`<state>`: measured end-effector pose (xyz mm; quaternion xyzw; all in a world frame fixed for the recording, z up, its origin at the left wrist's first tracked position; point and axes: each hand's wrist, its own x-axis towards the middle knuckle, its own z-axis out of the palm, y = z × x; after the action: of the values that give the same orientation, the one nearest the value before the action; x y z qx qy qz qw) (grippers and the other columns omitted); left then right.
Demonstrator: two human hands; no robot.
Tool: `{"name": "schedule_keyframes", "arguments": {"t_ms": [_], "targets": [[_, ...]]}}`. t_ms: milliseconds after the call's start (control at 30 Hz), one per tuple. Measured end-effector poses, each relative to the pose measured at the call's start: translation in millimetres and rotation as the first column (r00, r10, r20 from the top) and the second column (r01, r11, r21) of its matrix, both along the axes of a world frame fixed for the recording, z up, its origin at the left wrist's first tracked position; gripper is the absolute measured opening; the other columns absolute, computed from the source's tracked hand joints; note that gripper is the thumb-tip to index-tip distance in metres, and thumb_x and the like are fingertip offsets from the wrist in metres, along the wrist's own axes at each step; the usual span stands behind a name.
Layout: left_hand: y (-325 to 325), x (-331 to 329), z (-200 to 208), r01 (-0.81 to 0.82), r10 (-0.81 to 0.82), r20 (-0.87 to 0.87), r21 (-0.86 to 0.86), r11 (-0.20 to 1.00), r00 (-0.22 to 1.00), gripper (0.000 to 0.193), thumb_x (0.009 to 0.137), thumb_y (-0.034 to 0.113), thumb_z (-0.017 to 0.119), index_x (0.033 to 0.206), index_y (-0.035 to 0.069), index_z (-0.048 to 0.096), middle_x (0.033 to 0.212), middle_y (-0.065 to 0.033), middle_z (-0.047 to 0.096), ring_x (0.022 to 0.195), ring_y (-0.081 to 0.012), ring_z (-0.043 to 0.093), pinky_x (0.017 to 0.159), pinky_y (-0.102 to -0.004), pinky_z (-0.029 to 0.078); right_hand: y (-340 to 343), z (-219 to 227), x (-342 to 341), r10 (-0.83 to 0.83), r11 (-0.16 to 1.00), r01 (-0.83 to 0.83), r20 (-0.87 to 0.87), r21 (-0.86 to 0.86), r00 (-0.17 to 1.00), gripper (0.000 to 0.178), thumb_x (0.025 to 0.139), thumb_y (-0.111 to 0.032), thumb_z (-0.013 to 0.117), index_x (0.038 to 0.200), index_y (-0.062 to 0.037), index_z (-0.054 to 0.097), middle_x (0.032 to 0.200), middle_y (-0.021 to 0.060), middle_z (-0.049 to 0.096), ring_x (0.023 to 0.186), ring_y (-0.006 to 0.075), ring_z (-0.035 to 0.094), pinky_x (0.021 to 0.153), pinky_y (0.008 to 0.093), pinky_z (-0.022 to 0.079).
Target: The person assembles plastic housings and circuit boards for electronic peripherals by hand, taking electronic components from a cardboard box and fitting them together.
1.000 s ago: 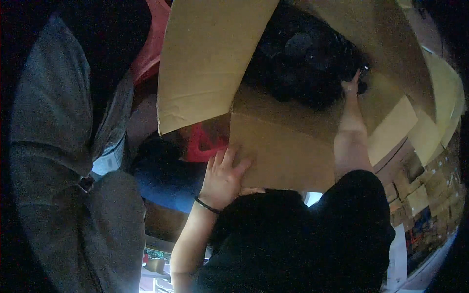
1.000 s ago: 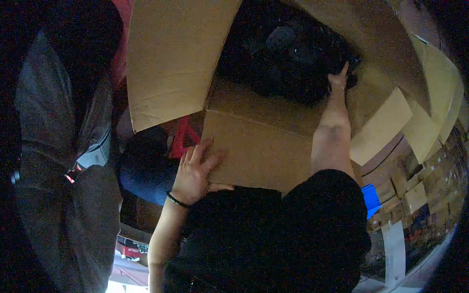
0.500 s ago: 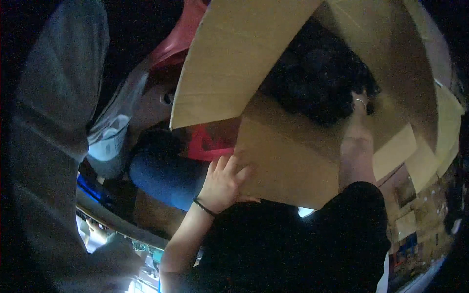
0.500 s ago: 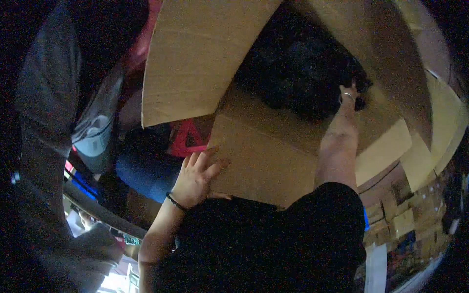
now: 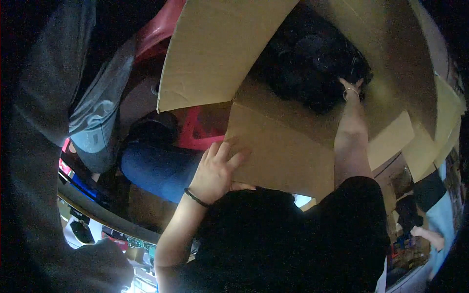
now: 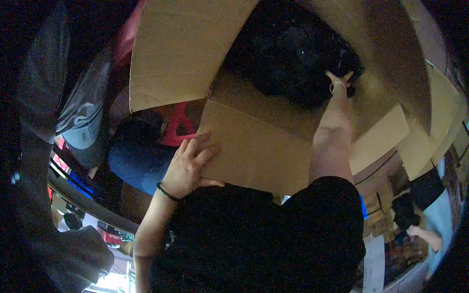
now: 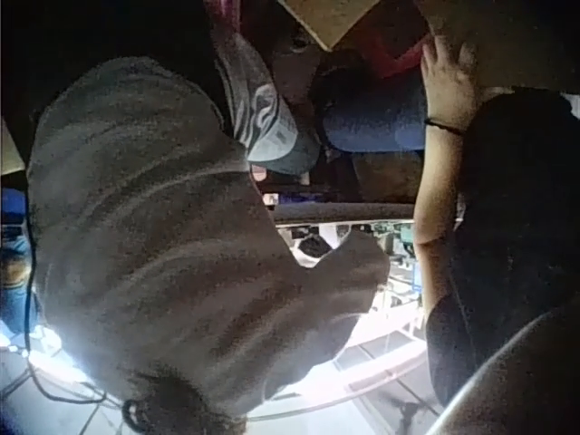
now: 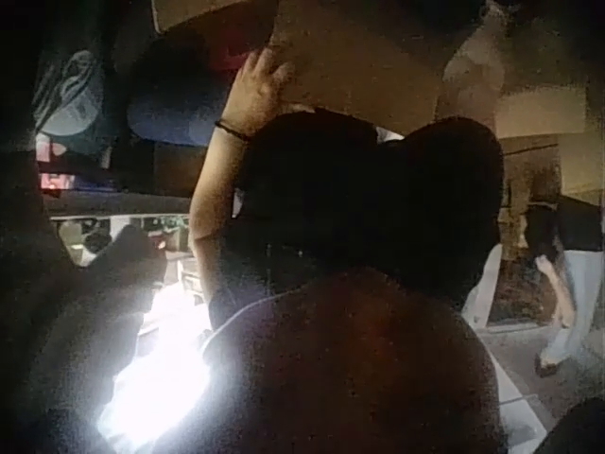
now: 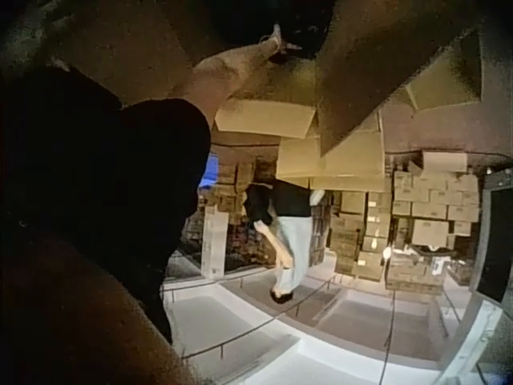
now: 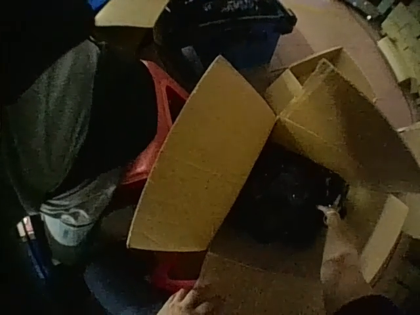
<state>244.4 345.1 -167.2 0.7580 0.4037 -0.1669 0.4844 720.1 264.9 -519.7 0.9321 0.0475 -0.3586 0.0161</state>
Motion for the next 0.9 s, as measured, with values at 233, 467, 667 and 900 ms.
{"name": "schedule_keyframes", "arguments": {"t_ms": [233, 467, 667, 900], "targets": [[7.0, 6.6, -0.6, -0.075, 0.077, 0.05, -0.041, 0.996, 0.996, 0.074, 0.059, 0.051, 0.074, 0.117, 0.01, 0.056, 0.124, -0.0178, 0.045, 0.109, -0.0366, 0.046, 0.094, -0.0431, 0.041, -6.1, -31.1, 75.5, 0.036, 0.986, -0.02, 0.094, -0.167, 0.995, 0.125, 0.06, -0.048, 0.079, 0.145, -0.0244, -0.01, 0.148, 0.0205, 0.017, 0.133, 0.0376, 0.025, 0.109, 0.0471, 0.027], [5.5, 18.1, 1.9, -0.068, 0.066, -0.025, -0.099, 0.993, 0.997, 0.073, 0.059, 0.052, 0.074, 0.116, 0.01, 0.057, 0.123, -0.0186, 0.045, 0.11, -0.037, 0.045, 0.095, -0.0442, 0.04, 7.3, -10.5, 43.3, -0.028, 0.989, 0.022, -0.038, -0.143, 0.999, 0.104, 0.071, -0.008, 0.075, 0.145, -0.0287, 0.005, 0.13, 0.0191, 0.045, 0.105, 0.024, 0.053, 0.085, 0.0373, 0.051], [-0.2, 9.4, 0.0, -0.126, 0.127, 0.01, -0.044, 0.991, 0.992, 0.074, 0.057, 0.051, 0.075, 0.115, 0.009, 0.057, 0.123, -0.0187, 0.044, 0.11, -0.0383, 0.045, 0.094, -0.0444, 0.041, -33.9, -13.0, 36.0, 0.458, 0.881, -0.413, 0.2, -0.23, 0.866, 0.081, 0.071, -0.003, 0.073, 0.14, -0.0246, 0.035, 0.101, 0.0143, 0.065, 0.085, 0.02, 0.063, 0.081, 0.0333, 0.051], [0.6, 10.9, -2.6, -0.09, 0.089, 0.073, 0.012, 0.996, 0.993, 0.073, 0.058, 0.051, 0.075, 0.114, 0.008, 0.057, 0.122, -0.0183, 0.045, 0.108, -0.0384, 0.046, 0.093, -0.0445, 0.042, -75.4, 51.7, 37.3, 0.363, 0.827, -0.347, 0.051, 0.443, 0.93, 0.045, 0.077, 0.003, 0.058, 0.116, -0.0181, 0.063, 0.103, 0.0095, 0.066, 0.076, 0.0161, 0.062, 0.07, 0.0316, 0.053]]}}
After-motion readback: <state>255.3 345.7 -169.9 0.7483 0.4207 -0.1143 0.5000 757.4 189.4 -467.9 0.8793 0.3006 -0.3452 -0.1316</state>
